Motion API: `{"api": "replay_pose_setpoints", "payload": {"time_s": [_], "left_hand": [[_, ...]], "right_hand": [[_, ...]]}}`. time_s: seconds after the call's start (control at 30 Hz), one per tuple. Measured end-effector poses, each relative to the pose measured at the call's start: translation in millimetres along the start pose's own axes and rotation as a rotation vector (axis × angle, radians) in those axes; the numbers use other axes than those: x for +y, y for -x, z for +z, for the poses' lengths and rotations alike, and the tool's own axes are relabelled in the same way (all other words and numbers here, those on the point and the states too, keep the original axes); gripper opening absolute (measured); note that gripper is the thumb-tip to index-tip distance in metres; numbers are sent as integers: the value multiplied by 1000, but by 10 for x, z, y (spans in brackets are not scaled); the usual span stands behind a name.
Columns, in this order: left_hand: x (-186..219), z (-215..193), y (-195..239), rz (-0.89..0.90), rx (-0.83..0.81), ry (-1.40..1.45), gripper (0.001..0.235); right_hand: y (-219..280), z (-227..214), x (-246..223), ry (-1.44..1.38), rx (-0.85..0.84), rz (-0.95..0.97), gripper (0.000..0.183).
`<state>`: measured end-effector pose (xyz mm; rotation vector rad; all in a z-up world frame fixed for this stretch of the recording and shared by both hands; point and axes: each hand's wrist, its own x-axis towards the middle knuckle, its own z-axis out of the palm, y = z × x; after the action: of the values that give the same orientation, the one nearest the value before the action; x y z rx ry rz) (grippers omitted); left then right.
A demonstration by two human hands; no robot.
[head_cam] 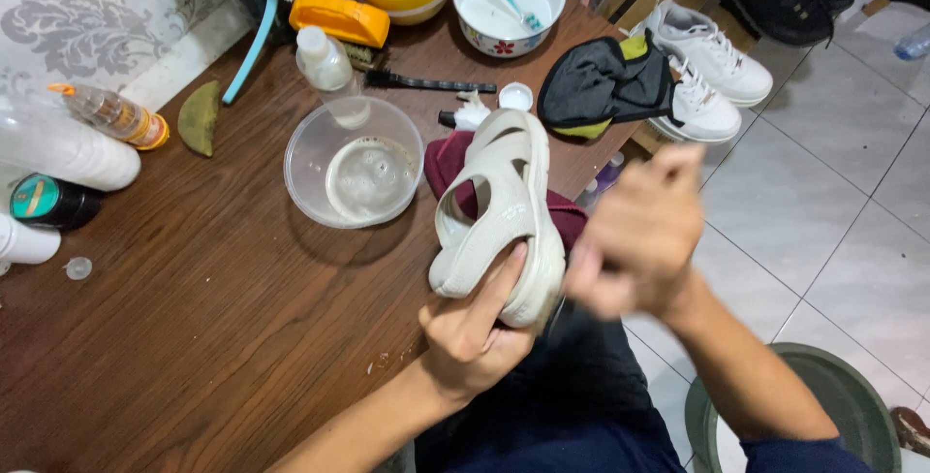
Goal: The person scrubs a white sandal with a brush and a cleaning solution, repeatedly dipping the brush into a bowl of water. They wipe the sandal with a cloth and continue scrubbing different parts of the shoe, including the sole and the straps.
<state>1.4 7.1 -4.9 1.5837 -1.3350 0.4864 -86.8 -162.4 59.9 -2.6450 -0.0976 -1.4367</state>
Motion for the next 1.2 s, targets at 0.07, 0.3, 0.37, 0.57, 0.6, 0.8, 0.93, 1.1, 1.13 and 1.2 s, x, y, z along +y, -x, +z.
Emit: {"api": "replay_pose_setpoints", "payload": {"time_s": [0.07,0.3,0.37,0.57,0.6,0.8,0.93,1.1,1.13,1.2], "left_hand": [[-11,-1,-18,-17,10,-18,35],[-50,-145,-129,-55,14,49,50],[6,-299,-308,-72,13,14,48],[140,-632,-629,-125,-71,-51,40],[152,-672,-651,-125,-111,-31,40],[171,-766,-586,-138,-187,-74,45],[234,-738,-576,-133,-192,-81,43],[243,-669,-549,-147,-227,-5,45],[241,-658,-536,-146,-229,-5,45],[216,-647,-533,-182,-200,2,47]], "right_hand": [[215,68,265,56,0,18,18],[731,340,638,-95,-216,797,40],[782,427,504,-178,-298,930,40],[954,676,373,-203,-513,824,56],[1026,726,414,-169,-508,747,28],[1184,577,505,-989,104,1451,24],[993,304,395,-1635,430,1324,9],[852,542,-90,-1272,71,1205,32],[815,533,-167,-1273,74,1206,32],[711,534,-309,-1113,100,959,20]]}}
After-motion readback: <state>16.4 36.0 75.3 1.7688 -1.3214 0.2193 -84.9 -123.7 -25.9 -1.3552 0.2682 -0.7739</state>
